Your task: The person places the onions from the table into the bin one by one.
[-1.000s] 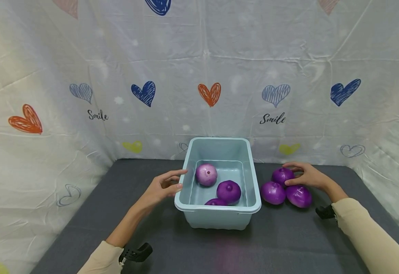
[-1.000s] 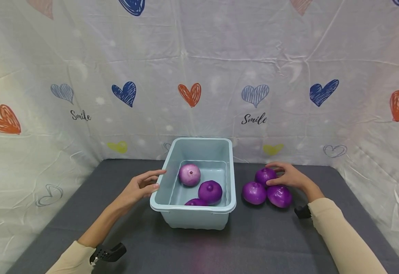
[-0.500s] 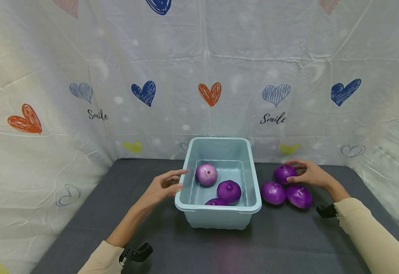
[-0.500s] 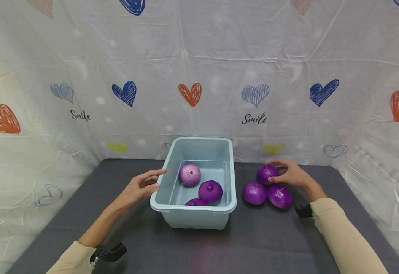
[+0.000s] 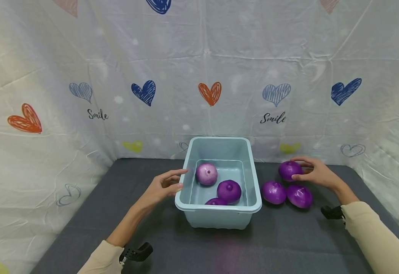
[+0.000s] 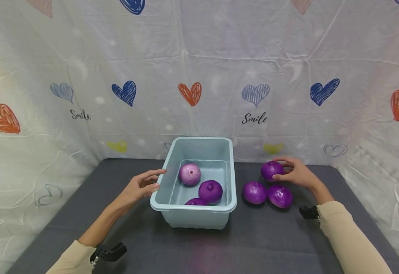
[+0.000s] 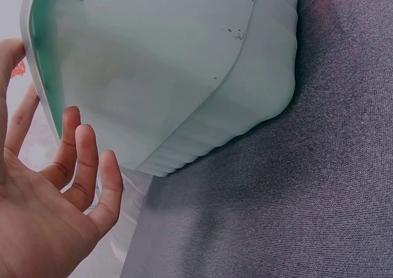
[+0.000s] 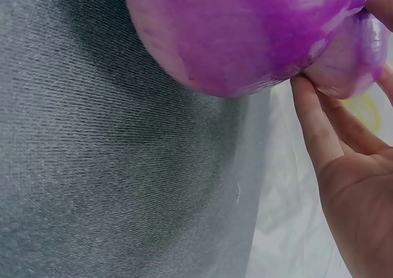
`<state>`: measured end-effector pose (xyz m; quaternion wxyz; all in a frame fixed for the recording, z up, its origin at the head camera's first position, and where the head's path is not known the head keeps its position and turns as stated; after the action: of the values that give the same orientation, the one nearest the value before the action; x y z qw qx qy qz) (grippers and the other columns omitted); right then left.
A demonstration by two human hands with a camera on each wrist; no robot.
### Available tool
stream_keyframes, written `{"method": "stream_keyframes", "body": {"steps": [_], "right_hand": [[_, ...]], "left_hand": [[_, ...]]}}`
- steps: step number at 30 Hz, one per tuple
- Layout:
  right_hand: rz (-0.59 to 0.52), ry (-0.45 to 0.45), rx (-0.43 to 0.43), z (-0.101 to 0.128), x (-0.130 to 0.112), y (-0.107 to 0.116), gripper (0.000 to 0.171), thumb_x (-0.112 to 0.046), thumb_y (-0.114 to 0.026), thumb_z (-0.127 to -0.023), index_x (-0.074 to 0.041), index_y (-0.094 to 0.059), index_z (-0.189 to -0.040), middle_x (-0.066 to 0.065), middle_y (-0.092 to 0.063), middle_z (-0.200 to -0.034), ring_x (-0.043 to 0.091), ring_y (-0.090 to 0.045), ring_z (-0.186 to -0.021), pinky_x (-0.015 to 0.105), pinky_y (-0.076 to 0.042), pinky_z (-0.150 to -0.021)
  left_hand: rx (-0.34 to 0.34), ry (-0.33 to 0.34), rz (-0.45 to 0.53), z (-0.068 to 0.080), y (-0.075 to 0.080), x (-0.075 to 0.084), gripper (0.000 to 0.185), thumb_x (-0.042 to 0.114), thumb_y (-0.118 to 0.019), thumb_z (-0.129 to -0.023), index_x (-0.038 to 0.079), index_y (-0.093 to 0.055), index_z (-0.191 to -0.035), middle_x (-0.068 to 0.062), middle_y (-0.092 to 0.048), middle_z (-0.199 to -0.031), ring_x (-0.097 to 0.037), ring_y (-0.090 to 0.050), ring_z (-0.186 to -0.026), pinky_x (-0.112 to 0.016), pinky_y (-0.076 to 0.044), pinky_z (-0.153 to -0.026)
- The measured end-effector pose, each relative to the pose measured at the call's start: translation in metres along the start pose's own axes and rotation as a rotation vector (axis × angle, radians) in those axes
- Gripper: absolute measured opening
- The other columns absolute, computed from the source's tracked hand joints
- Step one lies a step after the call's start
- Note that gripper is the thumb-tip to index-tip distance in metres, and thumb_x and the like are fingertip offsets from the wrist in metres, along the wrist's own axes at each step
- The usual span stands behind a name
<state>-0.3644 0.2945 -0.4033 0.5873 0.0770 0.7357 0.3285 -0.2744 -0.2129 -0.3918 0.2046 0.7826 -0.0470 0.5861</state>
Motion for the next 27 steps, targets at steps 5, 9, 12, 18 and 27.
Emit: {"method": "stream_keyframes", "body": {"steps": [5,9,12,18,27], "right_hand": [[-0.018,0.033,0.018,0.005,0.000,0.000,0.066,-0.016,-0.077,-0.093,0.000,-0.047,-0.149,0.033,-0.043,-0.146,0.055,-0.049,-0.125,0.060,-0.048,-0.092],[-0.020,0.029,0.040,0.009,0.000,0.000,0.067,-0.019,-0.078,-0.093,-0.002,-0.047,-0.150,0.030,-0.043,-0.148,0.053,-0.046,-0.129,0.063,-0.045,-0.095],[-0.028,0.017,0.060,0.012,-0.002,0.000,0.068,-0.022,-0.078,-0.094,-0.004,-0.046,-0.151,0.029,-0.042,-0.149,0.053,-0.043,-0.132,0.065,-0.041,-0.097],[-0.057,0.013,0.091,0.016,-0.004,0.000,0.067,-0.023,-0.076,-0.095,-0.004,-0.045,-0.152,0.029,-0.045,-0.147,0.049,-0.045,-0.132,0.053,-0.047,-0.097],[-0.125,0.015,0.105,0.019,-0.010,-0.001,0.064,-0.021,-0.073,-0.098,-0.005,-0.043,-0.152,0.028,-0.044,-0.147,0.043,-0.046,-0.132,0.027,-0.051,-0.086]], "left_hand": [[-0.004,-0.003,0.008,-0.001,0.000,0.000,0.048,0.013,-0.066,-0.100,0.007,-0.055,-0.147,-0.022,-0.061,-0.122,-0.037,-0.060,-0.110,-0.043,-0.054,-0.087],[0.001,0.001,-0.008,0.000,0.000,0.001,0.048,0.014,-0.066,-0.100,0.008,-0.055,-0.146,-0.021,-0.061,-0.122,-0.035,-0.061,-0.108,-0.043,-0.054,-0.087],[0.005,0.004,-0.019,0.000,0.001,0.001,0.047,0.014,-0.067,-0.100,0.008,-0.056,-0.146,-0.021,-0.061,-0.122,-0.033,-0.062,-0.106,-0.043,-0.054,-0.086],[0.008,0.007,-0.036,-0.001,0.002,0.002,0.047,0.014,-0.067,-0.100,0.009,-0.058,-0.145,-0.021,-0.060,-0.121,-0.031,-0.062,-0.103,-0.042,-0.055,-0.084],[-0.001,-0.004,-0.037,-0.003,0.003,0.003,0.047,0.013,-0.067,-0.100,0.008,-0.057,-0.145,-0.021,-0.059,-0.123,-0.031,-0.062,-0.104,-0.042,-0.053,-0.087]]}}
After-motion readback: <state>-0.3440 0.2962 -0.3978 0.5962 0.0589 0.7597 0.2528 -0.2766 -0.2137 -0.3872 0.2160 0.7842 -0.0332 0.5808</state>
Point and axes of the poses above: each hand's wrist, its own z-axis away from the middle knuckle, its own y-axis out of the back of the hand, x = y × z, the point moved 5 cm from there along -z, towards the middle knuckle
